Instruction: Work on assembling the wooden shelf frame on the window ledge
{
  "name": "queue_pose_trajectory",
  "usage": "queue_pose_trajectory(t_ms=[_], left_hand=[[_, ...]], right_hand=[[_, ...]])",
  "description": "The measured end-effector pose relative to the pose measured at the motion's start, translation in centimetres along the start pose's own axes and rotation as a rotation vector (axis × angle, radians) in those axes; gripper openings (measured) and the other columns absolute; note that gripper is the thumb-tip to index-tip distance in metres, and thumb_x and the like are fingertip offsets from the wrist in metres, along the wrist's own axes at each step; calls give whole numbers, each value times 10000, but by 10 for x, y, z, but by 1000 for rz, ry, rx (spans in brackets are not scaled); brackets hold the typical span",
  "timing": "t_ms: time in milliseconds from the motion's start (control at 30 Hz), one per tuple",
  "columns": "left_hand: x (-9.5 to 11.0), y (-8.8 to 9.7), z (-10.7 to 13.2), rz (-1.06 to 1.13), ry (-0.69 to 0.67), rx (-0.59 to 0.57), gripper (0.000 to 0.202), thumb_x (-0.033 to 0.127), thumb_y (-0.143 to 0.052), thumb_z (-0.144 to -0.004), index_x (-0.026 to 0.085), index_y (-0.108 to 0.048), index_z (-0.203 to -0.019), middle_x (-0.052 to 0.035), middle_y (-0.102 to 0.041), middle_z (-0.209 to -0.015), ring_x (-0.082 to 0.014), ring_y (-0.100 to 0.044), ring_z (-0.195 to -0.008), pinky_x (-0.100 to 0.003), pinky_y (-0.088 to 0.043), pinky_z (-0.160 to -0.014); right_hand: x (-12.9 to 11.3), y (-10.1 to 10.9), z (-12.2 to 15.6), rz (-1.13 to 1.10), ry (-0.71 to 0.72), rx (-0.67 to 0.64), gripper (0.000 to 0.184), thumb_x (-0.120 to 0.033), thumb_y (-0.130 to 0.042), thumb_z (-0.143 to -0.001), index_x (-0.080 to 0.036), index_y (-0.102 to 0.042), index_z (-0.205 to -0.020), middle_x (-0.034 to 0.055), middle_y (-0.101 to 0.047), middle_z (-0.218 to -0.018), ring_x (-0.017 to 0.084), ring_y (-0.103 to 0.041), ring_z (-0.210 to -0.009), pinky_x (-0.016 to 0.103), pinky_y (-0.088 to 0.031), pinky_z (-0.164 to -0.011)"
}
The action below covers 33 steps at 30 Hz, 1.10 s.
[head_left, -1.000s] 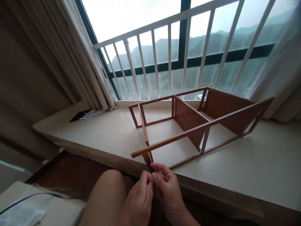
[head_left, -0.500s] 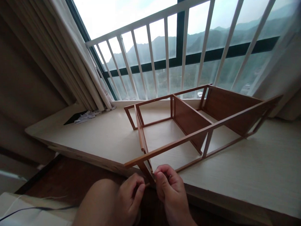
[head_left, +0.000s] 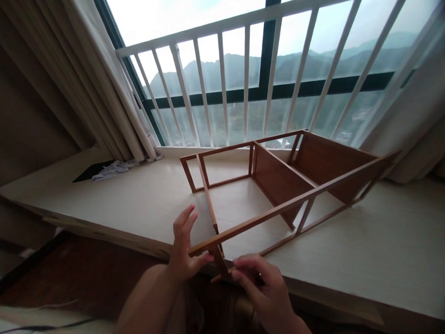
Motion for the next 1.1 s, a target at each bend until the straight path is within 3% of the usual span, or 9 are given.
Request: queue_pose_trajectory(t_ms=[133, 300, 533, 700, 833, 933, 1033, 1100], left_hand=[[6, -8, -6, 53, -100, -63, 813, 727, -473, -859, 304, -290, -1528, -145, -284, -1593, -380, -238, -1475, -611, -246, -1172], [10, -18, -14, 89, -119, -106, 666, 638, -329, -954, 279, -316, -1515, -140, -358, -1569, -362, -230, -1489, -603, -247, -1178], [12, -25, -21, 148, -103, -19, 490, 452, -356, -999, 267, -415, -1448, -116, -384, -1557, -346, -267, -1475, -618, -250, -1174], [14, -30, -23, 149, -15, 42, 509, 422, -345, -1006, 281, -373, -1495, -111, -367, -1558, -328, -305, -1457, -596, -247, -1192], [11, -35, -18, 161, 84, 50, 603, 505, -397, -982, 308, -293, -1542, -100, -312, -1583, -319, -287, -1465, -546, -235, -1212], [3, -37, -10, 165, 176, 60, 731, 598, -452, -932, 302, -233, -1564, -105, -251, -1612, -338, -288, -1462, -525, -310, -1181], [8, -32, 0, 99, 235, 31, 925, 734, -443, -859, 257, -140, -1590, -132, -182, -1638, -396, -256, -1466, -568, -349, -1147], [25, -21, 5, -13, 273, -45, 993, 774, -407, -842, 223, -81, -1601, -153, -159, -1640, -442, -225, -1467, -643, -283, -1160]], right_hand=[[3, 0, -6, 13, -44, 75, 87, -276, -741, -819, -229, -714, -887, 25, -718, -754, 130, -596, -554, 244, -462, -506], [4, -2, -13, -1, 61, -47, 39, -204, -745, -815, -234, -733, -837, 18, -716, -714, 147, -619, -600, 273, -480, -571], [2, 3, -23, -58, 62, 38, 77, -192, -757, -811, -245, -760, -867, 36, -764, -799, 178, -700, -724, 296, -521, -658], [0, 31, -33, 10, 59, 184, 57, -237, -750, -820, -240, -775, -871, 64, -776, -852, 174, -678, -682, 305, -514, -629], [4, 63, -44, -39, 9, 396, 98, -309, -736, -827, -220, -769, -848, 89, -772, -862, 213, -691, -776, 347, -537, -704], [8, 88, -56, -160, -79, 574, 207, -387, -728, -821, -194, -738, -894, 86, -758, -845, 186, -660, -716, 323, -521, -665], [15, 108, -66, -266, -134, 690, 329, -443, -717, -811, -177, -683, -1001, 64, -731, -797, 127, -572, -587, 265, -456, -561], [20, 118, -72, -314, -152, 728, 402, -456, -702, -817, -167, -642, -1090, 42, -707, -749, 103, -514, -531, 238, -404, -516]])
Point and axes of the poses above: each hand's wrist, its own z-axis away from the middle knuckle, its own y-axis out of the back of the hand, x = y × z, the point moved 1 cm from there along -z, towards the middle knuckle
